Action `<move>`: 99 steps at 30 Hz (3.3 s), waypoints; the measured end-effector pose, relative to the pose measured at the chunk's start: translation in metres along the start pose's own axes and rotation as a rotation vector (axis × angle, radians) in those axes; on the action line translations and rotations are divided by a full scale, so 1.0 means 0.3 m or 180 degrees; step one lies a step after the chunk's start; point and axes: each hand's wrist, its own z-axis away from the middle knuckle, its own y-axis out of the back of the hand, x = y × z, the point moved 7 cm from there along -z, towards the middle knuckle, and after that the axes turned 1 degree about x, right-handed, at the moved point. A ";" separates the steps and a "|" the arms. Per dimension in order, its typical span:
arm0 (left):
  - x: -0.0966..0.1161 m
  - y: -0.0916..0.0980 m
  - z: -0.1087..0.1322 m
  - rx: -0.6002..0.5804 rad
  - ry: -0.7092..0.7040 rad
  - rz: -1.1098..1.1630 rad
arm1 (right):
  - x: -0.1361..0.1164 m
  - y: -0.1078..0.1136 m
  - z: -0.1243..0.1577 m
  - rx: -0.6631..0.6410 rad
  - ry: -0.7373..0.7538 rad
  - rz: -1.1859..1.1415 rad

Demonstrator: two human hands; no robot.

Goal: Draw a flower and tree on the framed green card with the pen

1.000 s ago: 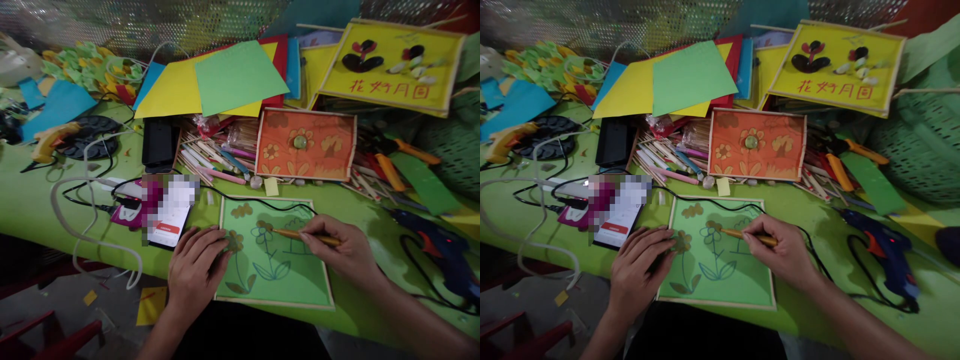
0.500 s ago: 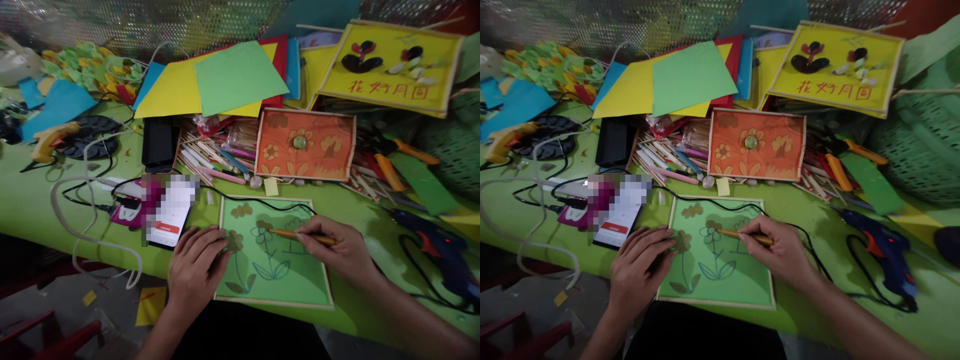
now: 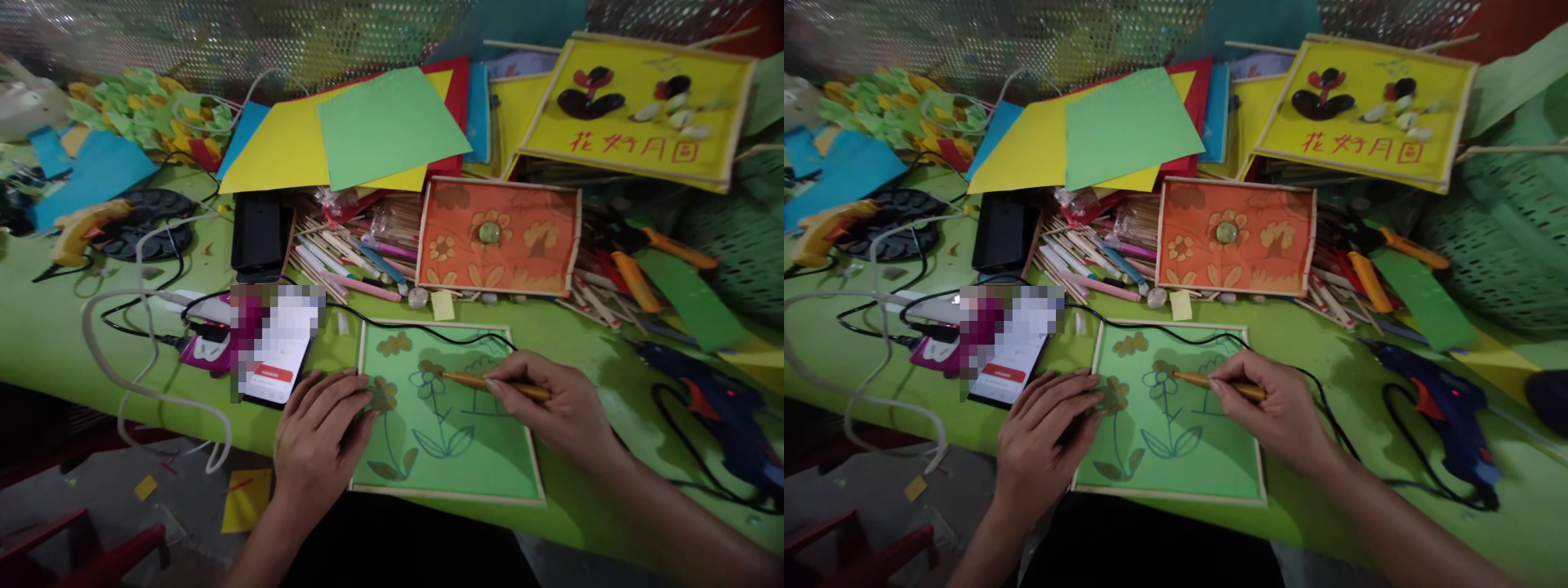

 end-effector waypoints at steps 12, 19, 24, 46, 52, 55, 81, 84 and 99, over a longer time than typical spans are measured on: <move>-0.003 -0.002 0.000 0.0015 -0.0013 0.0028 | 0.006 0.009 0.006 0.0040 -0.0089 -0.0053; -0.001 -0.002 0.001 0.0003 -0.0003 0.0029 | 0.006 0.013 0.006 0.0022 -0.0020 0.0033; 0.003 0.006 -0.002 0.0064 -0.0034 0.0023 | -0.003 0.012 0.003 -0.0019 0.0004 0.0045; -0.003 -0.006 0.000 0.0017 0.0016 0.0032 | -0.002 0.002 0.010 0.0027 0.0059 -0.0195; 0.009 0.005 -0.008 0.0054 0.0012 0.0027 | -0.030 -0.025 0.001 -0.0141 0.0120 -0.0141; 0.009 0.004 -0.009 0.0037 0.0030 0.0029 | -0.041 -0.027 -0.002 -0.0135 0.0212 -0.0082; 0.007 0.005 -0.004 0.0054 0.0059 0.0050 | -0.040 -0.039 -0.006 -0.0133 0.0165 0.0182; 0.007 0.006 -0.005 0.0057 0.0058 0.0045 | -0.040 -0.040 -0.006 -0.0150 0.0195 0.0208; 0.008 0.005 -0.006 0.0067 0.0037 0.0026 | -0.031 -0.036 -0.004 -0.0018 0.0087 0.0142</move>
